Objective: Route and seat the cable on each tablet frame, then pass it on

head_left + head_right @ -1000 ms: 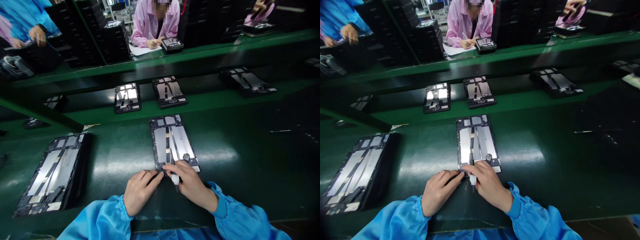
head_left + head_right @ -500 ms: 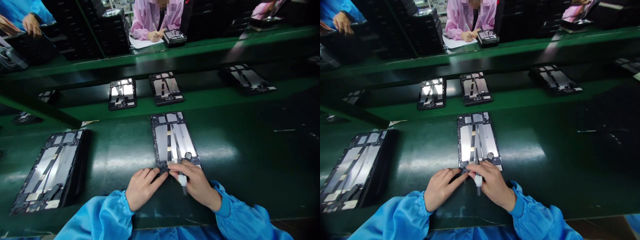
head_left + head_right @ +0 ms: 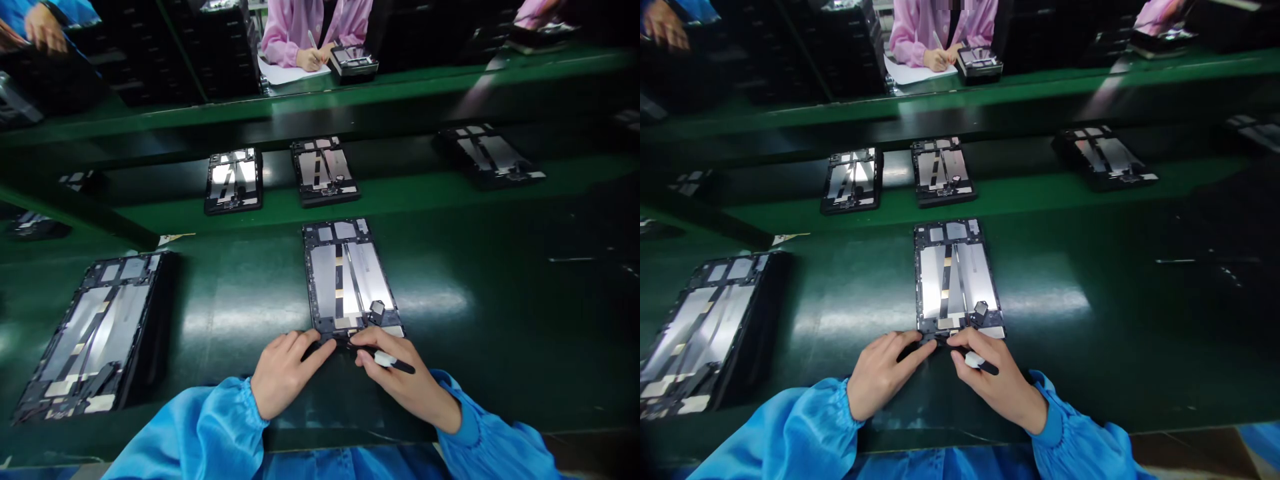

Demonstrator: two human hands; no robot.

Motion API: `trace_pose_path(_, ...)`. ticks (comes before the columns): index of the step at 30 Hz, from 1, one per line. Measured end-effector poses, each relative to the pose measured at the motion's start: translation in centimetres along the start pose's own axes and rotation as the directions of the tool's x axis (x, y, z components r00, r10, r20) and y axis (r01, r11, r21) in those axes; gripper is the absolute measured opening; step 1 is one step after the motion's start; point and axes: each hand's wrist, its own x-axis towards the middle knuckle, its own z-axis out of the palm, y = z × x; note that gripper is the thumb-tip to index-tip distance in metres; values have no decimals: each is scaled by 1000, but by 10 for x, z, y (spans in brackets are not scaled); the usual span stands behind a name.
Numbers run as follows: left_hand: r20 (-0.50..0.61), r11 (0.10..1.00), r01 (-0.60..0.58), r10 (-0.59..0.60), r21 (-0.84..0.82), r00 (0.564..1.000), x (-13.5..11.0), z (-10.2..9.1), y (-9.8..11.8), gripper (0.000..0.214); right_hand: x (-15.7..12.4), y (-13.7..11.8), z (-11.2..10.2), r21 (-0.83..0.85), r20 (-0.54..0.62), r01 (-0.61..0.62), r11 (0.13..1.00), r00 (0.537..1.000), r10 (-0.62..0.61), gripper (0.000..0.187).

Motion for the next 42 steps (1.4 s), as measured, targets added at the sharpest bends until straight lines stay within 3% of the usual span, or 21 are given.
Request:
trace_pose_path(3, -7, 1000, -1, 1, -1, 1000, 0, 0, 0, 34, 0, 2, -5, -44, -27, 18, 999, 999, -19, 10)
trace_pose_path(10, 0, 1000, -3, 3, 26, 1000, -4, 0, -3, 36, -8, 16, -17, -21, -47, -85, 996, 995, 84, 13)
trace_pose_path(15, -45, 998, -56, 55, -21, 997, -5, -4, -9, 31, -7, 11, -10, 121, 49, -87, 989, 995, 82, 17)
trace_pose_path(20, -77, 998, -41, 37, -42, 996, -3, -5, -9, 28, 1, -3, -7, 94, 135, 10, 996, 991, -22, 19)
trace_pose_path(24, -87, 998, -54, 50, -35, 995, -2, -5, -11, 27, 4, -9, -8, 81, 171, 21, 996, 985, -35, 17)
trace_pose_path(28, -76, 998, -58, 55, -40, 996, -2, -9, -6, 27, 0, -5, -10, 151, 155, -125, 981, 983, 101, 15)
trace_pose_path(31, -47, 992, -93, 89, -90, 995, -3, -11, 10, 27, -10, 5, -16, 216, 111, -271, 938, 961, 252, 16)
trace_pose_path(35, 30, 960, -235, 242, -155, 970, -3, -5, 32, 27, -23, 13, -22, 90, 145, -328, 940, 939, 313, 17)
trace_pose_path(39, 96, 945, -292, 308, -148, 947, -2, 3, 37, 29, -25, 11, -20, -108, 129, -208, 972, 967, 221, 13)
trace_pose_path(42, 119, 947, -292, 308, -134, 944, -2, 4, 34, 30, -22, 8, -18, -149, 147, -152, 977, 974, 174, 12)
